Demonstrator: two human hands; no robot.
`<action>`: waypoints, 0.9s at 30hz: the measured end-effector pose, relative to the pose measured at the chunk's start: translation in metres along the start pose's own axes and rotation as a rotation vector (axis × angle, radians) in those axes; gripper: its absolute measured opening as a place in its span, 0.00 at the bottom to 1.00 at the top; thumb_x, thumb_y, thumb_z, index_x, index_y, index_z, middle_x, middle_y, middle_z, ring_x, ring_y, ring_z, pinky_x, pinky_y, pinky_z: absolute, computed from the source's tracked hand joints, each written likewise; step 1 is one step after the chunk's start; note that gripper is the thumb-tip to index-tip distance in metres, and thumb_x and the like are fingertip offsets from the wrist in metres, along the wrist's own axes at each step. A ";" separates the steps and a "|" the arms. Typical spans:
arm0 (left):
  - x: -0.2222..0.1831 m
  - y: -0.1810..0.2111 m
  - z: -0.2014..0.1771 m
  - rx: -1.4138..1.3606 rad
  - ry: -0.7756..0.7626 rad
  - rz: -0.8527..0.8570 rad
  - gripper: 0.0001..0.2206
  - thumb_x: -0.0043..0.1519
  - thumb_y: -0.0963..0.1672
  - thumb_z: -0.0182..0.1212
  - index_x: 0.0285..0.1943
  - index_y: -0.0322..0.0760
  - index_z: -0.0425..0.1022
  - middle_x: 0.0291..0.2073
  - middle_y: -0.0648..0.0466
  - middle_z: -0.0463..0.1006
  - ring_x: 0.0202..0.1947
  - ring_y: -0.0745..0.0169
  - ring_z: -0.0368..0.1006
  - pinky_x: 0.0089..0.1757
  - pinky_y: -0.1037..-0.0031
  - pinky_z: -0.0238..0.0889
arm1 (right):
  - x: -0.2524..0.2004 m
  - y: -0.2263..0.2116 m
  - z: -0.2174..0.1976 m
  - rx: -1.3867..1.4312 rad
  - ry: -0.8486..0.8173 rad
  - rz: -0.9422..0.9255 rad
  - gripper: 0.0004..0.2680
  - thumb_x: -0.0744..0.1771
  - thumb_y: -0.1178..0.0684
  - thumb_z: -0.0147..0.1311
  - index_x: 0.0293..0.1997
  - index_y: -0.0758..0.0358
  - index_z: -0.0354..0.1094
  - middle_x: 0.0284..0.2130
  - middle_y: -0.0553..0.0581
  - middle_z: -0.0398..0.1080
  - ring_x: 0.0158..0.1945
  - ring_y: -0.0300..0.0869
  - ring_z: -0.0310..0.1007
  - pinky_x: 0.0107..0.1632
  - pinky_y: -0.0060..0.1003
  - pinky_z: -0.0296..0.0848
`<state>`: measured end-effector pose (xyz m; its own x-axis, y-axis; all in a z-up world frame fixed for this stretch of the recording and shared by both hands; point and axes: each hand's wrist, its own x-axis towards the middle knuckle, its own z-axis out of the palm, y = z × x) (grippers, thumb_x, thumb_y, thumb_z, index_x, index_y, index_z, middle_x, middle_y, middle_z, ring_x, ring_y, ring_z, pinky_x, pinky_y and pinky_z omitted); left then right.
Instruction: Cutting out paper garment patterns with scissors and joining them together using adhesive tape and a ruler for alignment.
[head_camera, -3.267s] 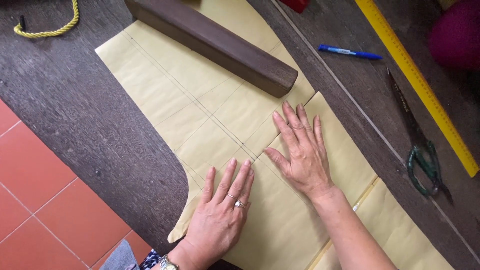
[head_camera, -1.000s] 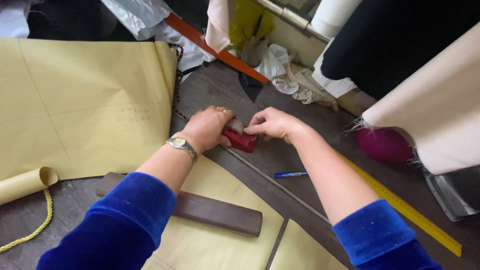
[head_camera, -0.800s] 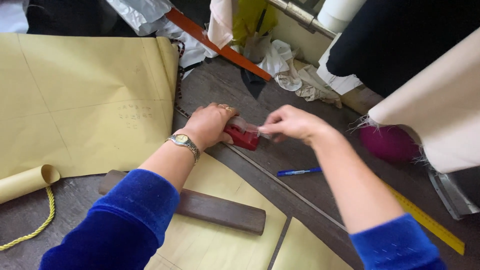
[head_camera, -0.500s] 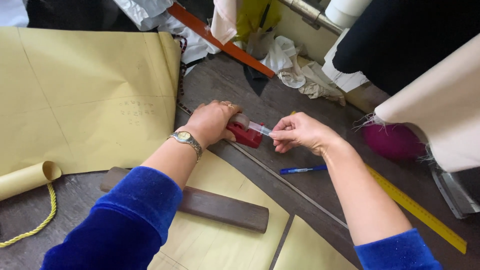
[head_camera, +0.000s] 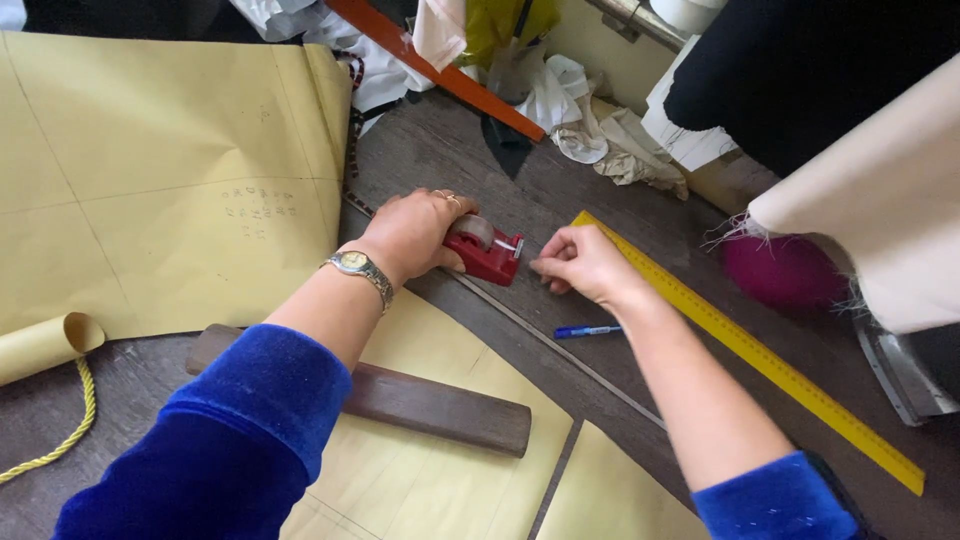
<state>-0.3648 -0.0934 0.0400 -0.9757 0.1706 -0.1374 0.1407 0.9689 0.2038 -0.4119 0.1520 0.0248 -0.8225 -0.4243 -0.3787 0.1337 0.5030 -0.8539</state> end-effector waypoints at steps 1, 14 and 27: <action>0.001 -0.001 0.001 -0.009 0.002 0.000 0.34 0.48 0.53 0.72 0.65 0.52 0.64 0.55 0.60 0.72 0.57 0.54 0.66 0.51 0.55 0.64 | 0.003 0.003 -0.002 -0.052 0.056 -0.008 0.06 0.61 0.62 0.61 0.36 0.71 0.70 0.22 0.62 0.73 0.21 0.42 0.73 0.25 0.32 0.76; -0.132 0.093 -0.033 -0.569 0.568 0.099 0.21 0.60 0.51 0.60 0.54 0.32 0.69 0.38 0.42 0.76 0.43 0.40 0.73 0.42 0.54 0.65 | -0.165 -0.050 0.004 -0.289 0.050 -0.052 0.04 0.60 0.61 0.60 0.33 0.67 0.74 0.18 0.58 0.73 0.19 0.39 0.70 0.27 0.31 0.72; -0.317 0.207 0.014 -1.097 0.048 -0.433 0.17 0.52 0.54 0.62 0.43 0.44 0.76 0.27 0.63 0.80 0.32 0.72 0.78 0.37 0.78 0.70 | -0.321 -0.052 0.079 -0.808 -0.129 -0.147 0.02 0.61 0.51 0.56 0.29 0.53 0.69 0.17 0.43 0.71 0.22 0.33 0.70 0.31 0.32 0.67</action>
<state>-0.0235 0.0558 0.1121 -0.9153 -0.1636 -0.3681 -0.4003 0.2681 0.8763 -0.1110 0.2024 0.1627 -0.7245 -0.5861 -0.3629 -0.4488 0.8006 -0.3970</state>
